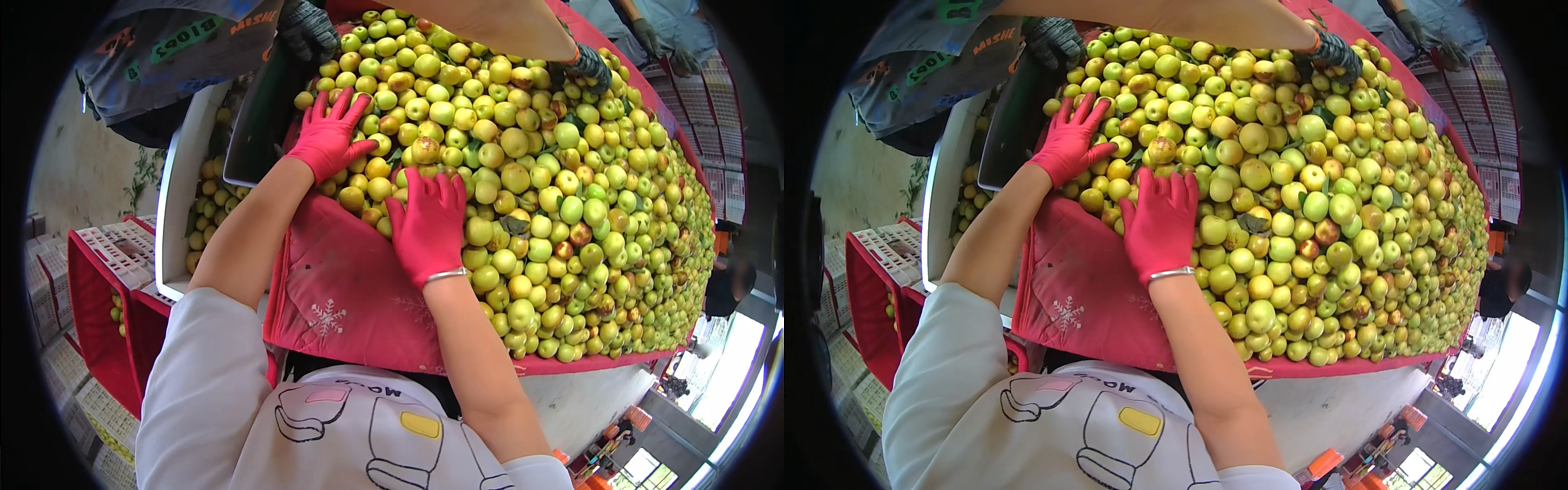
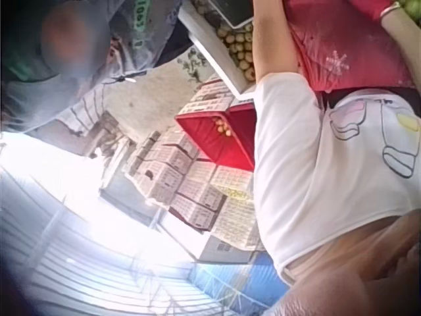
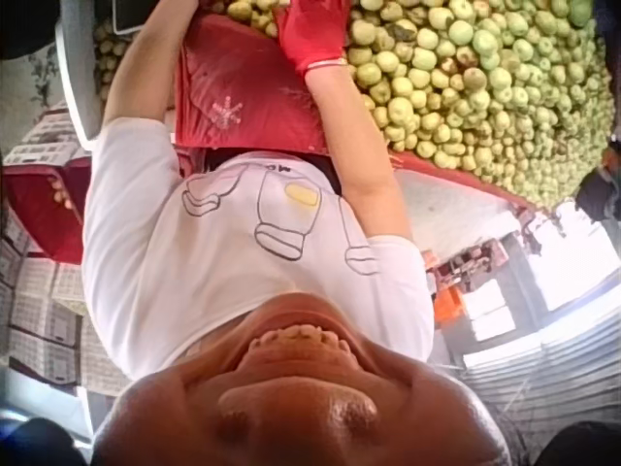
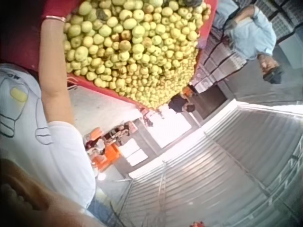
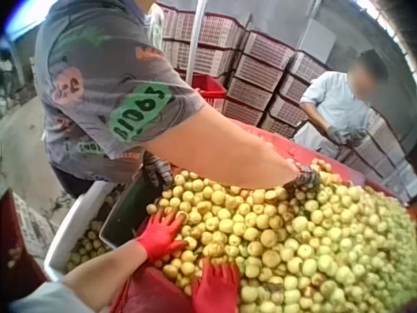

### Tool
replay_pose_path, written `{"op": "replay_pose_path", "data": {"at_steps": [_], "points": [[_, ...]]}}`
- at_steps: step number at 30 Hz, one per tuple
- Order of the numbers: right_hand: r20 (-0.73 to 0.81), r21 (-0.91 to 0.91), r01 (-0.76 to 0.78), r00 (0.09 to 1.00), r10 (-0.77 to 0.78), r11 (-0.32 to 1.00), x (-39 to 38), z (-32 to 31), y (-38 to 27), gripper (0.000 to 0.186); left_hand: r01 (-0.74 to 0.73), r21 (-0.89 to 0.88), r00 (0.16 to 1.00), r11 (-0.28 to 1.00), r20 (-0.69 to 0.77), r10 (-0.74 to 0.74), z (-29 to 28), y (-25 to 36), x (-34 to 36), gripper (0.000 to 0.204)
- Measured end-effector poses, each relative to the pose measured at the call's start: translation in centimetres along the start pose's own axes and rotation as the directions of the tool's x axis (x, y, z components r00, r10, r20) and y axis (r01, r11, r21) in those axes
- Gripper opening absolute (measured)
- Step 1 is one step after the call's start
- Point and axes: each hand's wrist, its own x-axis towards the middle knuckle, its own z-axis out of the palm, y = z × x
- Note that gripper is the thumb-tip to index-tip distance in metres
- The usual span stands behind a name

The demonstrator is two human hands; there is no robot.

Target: The person wearing pink gloves sorts green apples from a large pile on a red table into a white crate. They repeatedly pick up apples, inspect them, and place them into the crate while another worker assists nearby.

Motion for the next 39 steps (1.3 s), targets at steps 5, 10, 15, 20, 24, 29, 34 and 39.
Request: {"op": "replay_pose_path", "data": {"at_steps": [5, 10, 15, 20, 24, 29, 34, 39], "points": [[0.140, -0.017, -0.120, 0.983, 0.121, 0.993, 6.8, 5.4, -0.7, 0.072, -0.052, -0.333, 0.843, 0.942, -0.521, -0.138, 1.6, -1.5, 1.7, 0.049], [0.348, 0.239, -0.044, 0.936, -0.044, 0.970, 7.6, 5.6, -2.1, 0.069, -0.019, -0.339, 0.733, 0.941, -0.645, -0.217, 2.1, -2.9, 1.9, 0.039], [0.109, -0.032, -0.058, 0.992, 0.061, 0.998, 0.6, 0.9, -0.2, 0.061, 0.243, -0.189, 0.936, 0.951, -0.213, -0.281, 2.6, -2.9, 1.7, 0.069], [0.065, -0.056, -0.044, 0.997, 0.047, 0.997, -2.5, 0.0, 0.7, 0.055, 0.298, -0.077, 0.952, 0.952, -0.049, -0.302, 0.1, -0.8, 0.5, 0.076], [0.146, -0.054, -0.087, 0.985, 0.094, 0.995, -3.3, -1.1, 0.0, 0.054, 0.044, -0.148, 0.999, 0.988, -0.016, -0.047, -0.2, 4.0, -2.8, 0.076], [0.062, -0.365, -0.085, 0.991, 0.115, 0.927, -3.1, -3.7, 2.5, 0.056, 0.009, 0.053, 0.980, 0.999, 0.199, -0.019, -1.2, 4.3, -3.0, 0.083], [0.001, -0.414, -0.149, 0.986, 0.165, 0.898, -3.4, -4.1, 4.7, 0.063, 0.072, 0.073, 0.985, 0.995, 0.155, -0.082, -1.8, 1.1, -2.9, 0.083], [-0.031, -0.278, -0.245, 0.969, 0.246, 0.929, -3.0, -4.2, 4.7, 0.062, -0.007, 0.011, 0.998, 1.000, -0.060, 0.008, -1.4, 1.6, -3.0, 0.070]]}}
